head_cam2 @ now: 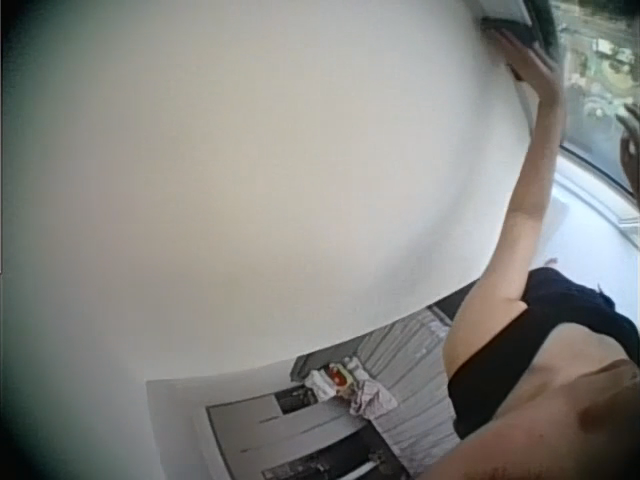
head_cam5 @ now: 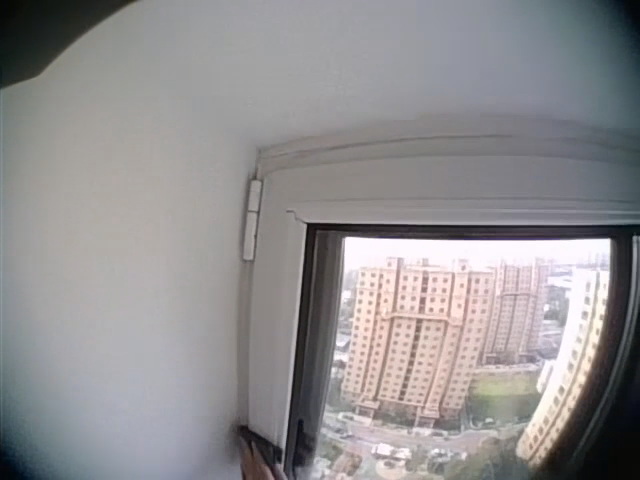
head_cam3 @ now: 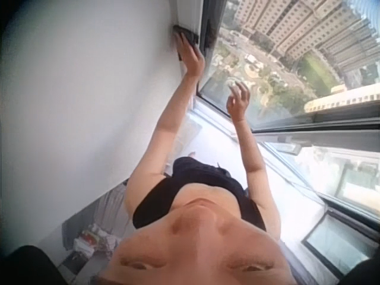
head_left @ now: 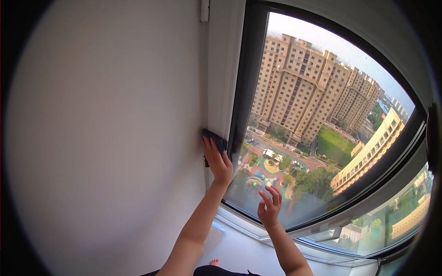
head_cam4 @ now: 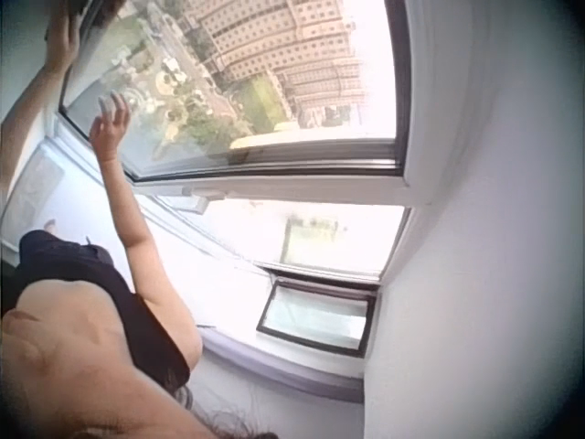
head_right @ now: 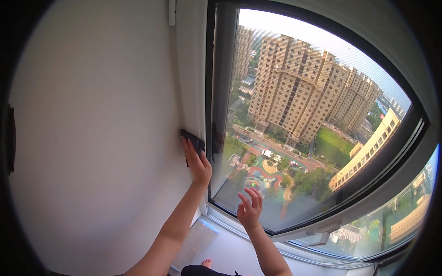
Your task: The person cleans the glass panes and white frame of a window using a dark cloth, wiping the surfaces repeatedly.
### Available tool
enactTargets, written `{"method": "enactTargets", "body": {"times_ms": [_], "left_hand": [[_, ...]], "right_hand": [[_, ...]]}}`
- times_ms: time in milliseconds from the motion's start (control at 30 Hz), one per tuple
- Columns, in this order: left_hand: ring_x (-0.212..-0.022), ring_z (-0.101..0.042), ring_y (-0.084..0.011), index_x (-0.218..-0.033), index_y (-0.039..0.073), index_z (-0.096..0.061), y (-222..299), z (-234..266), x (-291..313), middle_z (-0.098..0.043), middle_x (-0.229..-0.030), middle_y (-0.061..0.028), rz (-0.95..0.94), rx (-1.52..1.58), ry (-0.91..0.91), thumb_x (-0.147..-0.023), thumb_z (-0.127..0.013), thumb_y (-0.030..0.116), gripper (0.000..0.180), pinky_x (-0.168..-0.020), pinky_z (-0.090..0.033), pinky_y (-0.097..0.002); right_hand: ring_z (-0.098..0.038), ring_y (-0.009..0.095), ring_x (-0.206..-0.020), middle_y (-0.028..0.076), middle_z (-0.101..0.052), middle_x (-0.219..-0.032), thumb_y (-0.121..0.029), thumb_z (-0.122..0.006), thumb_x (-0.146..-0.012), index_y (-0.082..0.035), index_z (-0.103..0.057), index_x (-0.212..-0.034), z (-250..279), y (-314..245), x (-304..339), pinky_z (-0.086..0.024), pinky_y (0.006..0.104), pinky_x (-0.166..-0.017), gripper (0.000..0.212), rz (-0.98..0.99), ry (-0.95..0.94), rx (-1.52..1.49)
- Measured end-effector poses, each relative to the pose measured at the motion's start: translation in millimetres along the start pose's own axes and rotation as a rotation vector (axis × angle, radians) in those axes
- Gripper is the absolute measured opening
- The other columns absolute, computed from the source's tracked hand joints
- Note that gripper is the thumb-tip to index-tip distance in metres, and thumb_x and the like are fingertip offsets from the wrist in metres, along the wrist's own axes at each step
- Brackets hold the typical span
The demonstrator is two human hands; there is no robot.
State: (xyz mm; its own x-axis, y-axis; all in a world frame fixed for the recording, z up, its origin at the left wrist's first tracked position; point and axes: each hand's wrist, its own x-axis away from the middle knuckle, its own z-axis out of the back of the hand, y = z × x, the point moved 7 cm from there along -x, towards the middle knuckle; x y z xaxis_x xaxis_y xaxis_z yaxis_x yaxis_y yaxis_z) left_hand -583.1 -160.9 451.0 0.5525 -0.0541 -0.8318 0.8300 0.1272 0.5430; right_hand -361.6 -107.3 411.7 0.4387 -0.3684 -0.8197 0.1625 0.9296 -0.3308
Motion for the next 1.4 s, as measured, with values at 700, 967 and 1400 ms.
{"method": "enactTargets", "body": {"times_ms": [700, 967, 1400], "left_hand": [[-0.120, -0.042, -0.0395, -0.122, 0.007, -0.050, 186.1, 66.0, -322.2, -0.047, -0.131, -0.0151, -0.470, 0.092, 0.403, -0.077, -0.053, -0.002, 0.046, -0.097, -0.034, -0.0487], [-0.124, -0.035, -0.0445, -0.122, 0.008, -0.050, 337.1, 19.0, -241.4, -0.043, -0.135, -0.0170, -0.477, 0.207, 0.412, -0.080, -0.048, 0.005, 0.042, -0.098, -0.025, -0.0573], [-0.126, -0.036, -0.0338, -0.122, 0.007, -0.051, 561.4, -31.9, -91.1, -0.042, -0.136, -0.0136, -0.741, 0.465, 0.141, -0.077, -0.055, 0.008, 0.045, -0.099, -0.028, -0.0504]], "right_hand": [[-0.054, 0.031, -0.102, 0.009, -0.058, -0.106, 0.003, -0.050, -0.067, -0.011, -0.064, -0.097, 42.5, -59.4, -77.2, -0.045, 0.0390, -0.086, 0.037, 0.140, 0.216, -0.101], [-0.053, 0.031, -0.099, 0.010, -0.057, -0.102, 0.003, -0.050, -0.066, -0.010, -0.063, -0.093, 149.8, -22.1, -29.8, -0.045, 0.0396, -0.085, 0.033, 0.061, 0.358, 0.095], [-0.053, 0.030, -0.100, 0.010, -0.058, -0.103, 0.005, -0.051, -0.066, -0.011, -0.063, -0.095, 270.1, 20.7, 22.8, -0.044, 0.0386, -0.087, 0.036, -0.017, 0.428, 0.170]]}}
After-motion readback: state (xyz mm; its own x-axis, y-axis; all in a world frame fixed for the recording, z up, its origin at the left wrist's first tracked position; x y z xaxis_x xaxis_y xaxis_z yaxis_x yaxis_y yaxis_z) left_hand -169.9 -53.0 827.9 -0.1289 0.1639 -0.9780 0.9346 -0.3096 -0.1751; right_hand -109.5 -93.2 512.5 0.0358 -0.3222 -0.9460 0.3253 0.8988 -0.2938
